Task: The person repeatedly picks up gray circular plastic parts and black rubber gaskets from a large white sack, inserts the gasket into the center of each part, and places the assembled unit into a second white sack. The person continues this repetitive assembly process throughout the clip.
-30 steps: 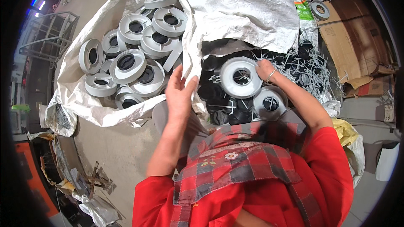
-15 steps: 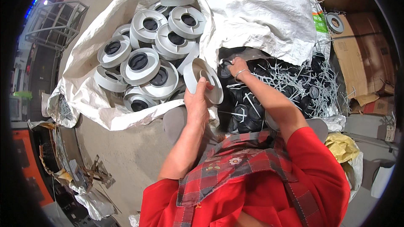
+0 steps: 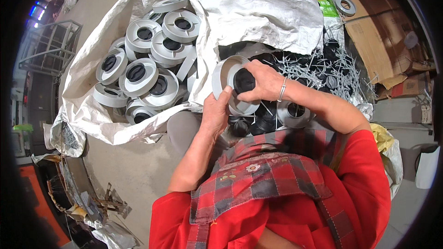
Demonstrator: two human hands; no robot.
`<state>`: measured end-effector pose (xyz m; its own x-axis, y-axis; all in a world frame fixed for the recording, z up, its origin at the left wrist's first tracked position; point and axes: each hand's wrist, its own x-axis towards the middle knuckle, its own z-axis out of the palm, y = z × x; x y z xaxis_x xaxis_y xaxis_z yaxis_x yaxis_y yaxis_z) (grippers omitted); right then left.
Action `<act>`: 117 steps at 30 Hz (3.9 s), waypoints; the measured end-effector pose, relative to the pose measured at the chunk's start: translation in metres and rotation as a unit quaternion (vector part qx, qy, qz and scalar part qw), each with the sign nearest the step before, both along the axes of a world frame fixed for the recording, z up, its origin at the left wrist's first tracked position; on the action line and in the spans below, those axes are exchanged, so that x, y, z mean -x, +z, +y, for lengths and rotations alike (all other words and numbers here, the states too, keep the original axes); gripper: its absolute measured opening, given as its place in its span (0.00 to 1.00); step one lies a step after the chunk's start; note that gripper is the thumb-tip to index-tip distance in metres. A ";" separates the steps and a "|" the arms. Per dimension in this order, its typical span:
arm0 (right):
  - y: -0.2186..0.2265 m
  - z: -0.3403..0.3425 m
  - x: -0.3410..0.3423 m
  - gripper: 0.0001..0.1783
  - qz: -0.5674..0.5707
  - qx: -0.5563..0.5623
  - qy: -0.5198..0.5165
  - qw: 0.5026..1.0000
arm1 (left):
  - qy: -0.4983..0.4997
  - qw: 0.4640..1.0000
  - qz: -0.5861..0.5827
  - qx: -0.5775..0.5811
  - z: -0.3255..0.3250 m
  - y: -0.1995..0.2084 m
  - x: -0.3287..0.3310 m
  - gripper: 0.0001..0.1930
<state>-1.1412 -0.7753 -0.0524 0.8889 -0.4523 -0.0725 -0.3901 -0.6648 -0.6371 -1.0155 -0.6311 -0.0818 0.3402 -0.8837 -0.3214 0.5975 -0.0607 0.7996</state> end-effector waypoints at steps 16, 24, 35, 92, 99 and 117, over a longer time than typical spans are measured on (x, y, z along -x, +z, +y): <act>0.021 0.020 0.047 0.48 -0.070 0.208 0.348 0.911 | -0.153 0.980 0.009 -0.131 0.010 0.019 -0.002 0.21; 0.003 0.025 0.047 0.40 -0.070 0.108 0.188 0.974 | -0.115 0.974 -0.156 -0.115 0.025 0.011 0.012 0.23; 0.014 0.039 0.058 0.43 -0.039 0.105 0.271 0.956 | -0.172 0.970 0.039 -0.167 0.018 0.021 0.004 0.21; -0.005 0.052 0.034 0.35 -0.056 -0.295 -0.131 0.945 | -0.102 0.989 -0.107 0.012 0.040 0.011 0.018 0.21; 0.005 0.046 0.033 0.39 0.046 -0.063 -0.068 0.995 | -0.020 0.999 0.015 -0.041 0.029 0.020 0.020 0.20; -0.015 0.054 0.040 0.42 -0.088 0.017 -0.022 0.996 | -0.065 0.997 0.027 0.029 0.040 0.014 0.026 0.21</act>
<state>-1.1812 -0.7209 -0.0677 0.8660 -0.4902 0.0986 -0.3038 -0.6725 -0.6749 -1.0416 -0.5914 -0.0679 0.2057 -0.9370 -0.2823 0.6293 -0.0943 0.7714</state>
